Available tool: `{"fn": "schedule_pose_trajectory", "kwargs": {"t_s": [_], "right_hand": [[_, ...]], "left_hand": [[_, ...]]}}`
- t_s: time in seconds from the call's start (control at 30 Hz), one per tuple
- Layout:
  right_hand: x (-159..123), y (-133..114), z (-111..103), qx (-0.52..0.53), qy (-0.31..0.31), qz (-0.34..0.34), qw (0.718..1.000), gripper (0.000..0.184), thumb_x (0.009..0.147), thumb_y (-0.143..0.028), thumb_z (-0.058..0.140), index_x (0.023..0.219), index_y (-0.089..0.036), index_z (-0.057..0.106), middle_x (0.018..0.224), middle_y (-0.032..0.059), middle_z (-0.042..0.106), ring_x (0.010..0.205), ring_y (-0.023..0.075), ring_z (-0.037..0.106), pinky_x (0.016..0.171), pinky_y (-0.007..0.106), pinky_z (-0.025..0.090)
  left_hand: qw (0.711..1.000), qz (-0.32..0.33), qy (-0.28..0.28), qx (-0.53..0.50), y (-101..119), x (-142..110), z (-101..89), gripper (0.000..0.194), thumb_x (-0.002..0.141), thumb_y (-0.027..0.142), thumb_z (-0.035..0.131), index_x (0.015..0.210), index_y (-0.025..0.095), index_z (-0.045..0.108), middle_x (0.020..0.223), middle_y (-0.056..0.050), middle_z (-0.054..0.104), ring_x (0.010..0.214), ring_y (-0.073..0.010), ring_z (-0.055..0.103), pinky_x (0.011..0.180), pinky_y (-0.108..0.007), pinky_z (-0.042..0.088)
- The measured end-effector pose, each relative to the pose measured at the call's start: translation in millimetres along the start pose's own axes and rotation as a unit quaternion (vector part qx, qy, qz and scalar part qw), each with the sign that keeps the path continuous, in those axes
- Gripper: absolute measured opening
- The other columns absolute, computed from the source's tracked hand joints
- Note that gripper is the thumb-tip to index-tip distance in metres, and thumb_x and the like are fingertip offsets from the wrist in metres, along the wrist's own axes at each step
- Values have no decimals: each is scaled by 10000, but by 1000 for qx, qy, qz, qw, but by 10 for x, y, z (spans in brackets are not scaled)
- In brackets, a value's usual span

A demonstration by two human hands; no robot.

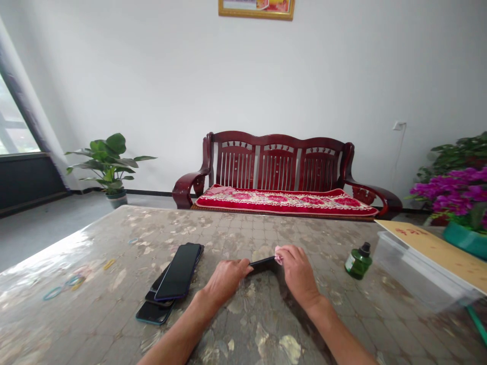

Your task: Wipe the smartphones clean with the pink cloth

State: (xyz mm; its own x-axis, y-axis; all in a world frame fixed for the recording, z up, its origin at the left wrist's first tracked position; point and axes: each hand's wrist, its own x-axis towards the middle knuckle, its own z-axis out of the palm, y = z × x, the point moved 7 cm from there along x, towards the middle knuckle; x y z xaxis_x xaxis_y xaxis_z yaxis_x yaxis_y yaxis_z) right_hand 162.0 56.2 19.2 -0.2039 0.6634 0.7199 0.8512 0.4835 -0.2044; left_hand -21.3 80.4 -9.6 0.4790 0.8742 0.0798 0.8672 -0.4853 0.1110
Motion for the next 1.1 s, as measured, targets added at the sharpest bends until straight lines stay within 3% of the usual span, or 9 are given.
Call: {"fn": "schedule_pose_trajectory", "kwargs": {"t_s": [0.1, 0.27, 0.37, 0.5, 0.63, 0.77, 0.93, 1.1], "right_hand": [[6, 126, -28, 0, 15, 20, 1000, 178, 942, -123, 503, 970, -217, 650, 969, 62, 651, 903, 238, 551, 803, 364, 449], [21, 111, 19, 49, -3, 28, 998, 175, 933, -176, 514, 951, -244, 673, 992, 56, 667, 920, 240, 555, 829, 369, 442], [5, 320, 64, 150, 9, 118, 982, 178, 906, -232, 516, 910, -252, 693, 999, 55, 684, 966, 253, 570, 870, 383, 436], [-82, 667, 212, 277, 22, 246, 929, 214, 866, -353, 507, 838, -237, 685, 888, 55, 707, 870, 248, 624, 813, 371, 464], [-112, 755, 333, 328, 20, 272, 904, 306, 856, -470, 500, 816, -215, 663, 788, 53, 709, 776, 231, 647, 726, 332, 492], [-114, 756, 389, 364, 24, 292, 884, 354, 821, -532, 539, 787, -202, 661, 753, 53, 704, 737, 223, 643, 705, 322, 496], [-126, 737, 429, 387, 21, 308, 869, 381, 794, -564, 576, 776, -194, 666, 736, 49, 697, 709, 216, 630, 701, 320, 483], [-123, 691, 413, 402, 33, 315, 859, 378, 783, -558, 598, 781, -189, 678, 748, 54, 702, 721, 222, 632, 704, 323, 481]], "left_hand": [[1000, 3, 11, -2, -15, 14, -36, 254, 1022, 313, 421, 970, 198, 641, 866, -78, 732, 833, -224, 714, 672, -245, 450], [1000, 23, 21, -6, -8, 27, -141, 189, 1009, 286, 453, 968, 215, 624, 906, -52, 721, 855, -204, 699, 656, -230, 405], [999, 37, 19, -1, 18, 47, -211, 156, 1001, 246, 458, 984, 223, 612, 935, -37, 712, 884, -193, 690, 666, -224, 398], [998, 56, 7, 28, 68, 92, -274, 163, 972, 150, 457, 1009, 216, 602, 958, -39, 703, 898, -194, 684, 690, -232, 419], [997, 62, 1, 54, 115, 176, -289, 189, 942, 96, 457, 1022, 184, 604, 961, -69, 704, 914, -219, 685, 737, -265, 458], [995, 68, -4, 73, 215, 321, -246, 161, 963, 169, 474, 1000, 165, 631, 954, -103, 710, 924, -243, 689, 785, -308, 490], [994, 72, -3, 76, 393, 501, -182, 146, 947, 205, 524, 979, 157, 658, 949, -127, 718, 933, -254, 689, 819, -328, 495], [996, 64, 6, 65, 498, 509, -267, 137, 931, 196, 537, 943, 172, 671, 948, -106, 718, 955, -251, 671, 829, -323, 481]]}}
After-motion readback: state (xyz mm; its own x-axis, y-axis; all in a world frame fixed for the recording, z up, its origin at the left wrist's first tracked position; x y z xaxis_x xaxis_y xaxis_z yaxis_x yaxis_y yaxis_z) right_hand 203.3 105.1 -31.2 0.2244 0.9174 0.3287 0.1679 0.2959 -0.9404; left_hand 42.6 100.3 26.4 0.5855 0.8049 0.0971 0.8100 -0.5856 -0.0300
